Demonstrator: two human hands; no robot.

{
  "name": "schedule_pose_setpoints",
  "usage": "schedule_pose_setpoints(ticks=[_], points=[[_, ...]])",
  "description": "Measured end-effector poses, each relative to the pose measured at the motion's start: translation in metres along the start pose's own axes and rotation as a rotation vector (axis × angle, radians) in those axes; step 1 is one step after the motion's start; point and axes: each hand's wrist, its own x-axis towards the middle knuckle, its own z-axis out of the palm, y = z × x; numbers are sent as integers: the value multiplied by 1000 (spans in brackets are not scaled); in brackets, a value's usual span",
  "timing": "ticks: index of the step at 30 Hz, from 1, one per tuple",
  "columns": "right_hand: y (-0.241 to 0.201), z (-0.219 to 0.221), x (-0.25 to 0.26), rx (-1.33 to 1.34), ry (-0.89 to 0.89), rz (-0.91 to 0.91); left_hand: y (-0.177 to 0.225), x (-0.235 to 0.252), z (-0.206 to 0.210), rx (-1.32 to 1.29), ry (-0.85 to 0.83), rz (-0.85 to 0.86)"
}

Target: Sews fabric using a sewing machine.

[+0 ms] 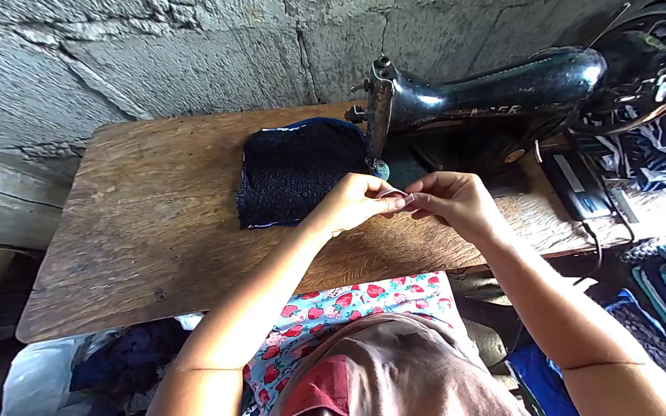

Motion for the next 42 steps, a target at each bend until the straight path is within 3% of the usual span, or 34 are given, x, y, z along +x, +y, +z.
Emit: schedule_pose_setpoints(ticks=[9, 17, 23, 42], points=[[-1, -2, -3, -6, -37, -67, 5, 1, 2, 46, 55, -17], [0, 1, 2, -37, 17, -27, 3, 4, -4, 89, 26, 12], [6, 0, 5, -54, -47, -52, 11, 7, -16, 132, -52, -87], [5, 3, 6, -52, -70, -10, 7, 9, -15, 143, -25, -107]])
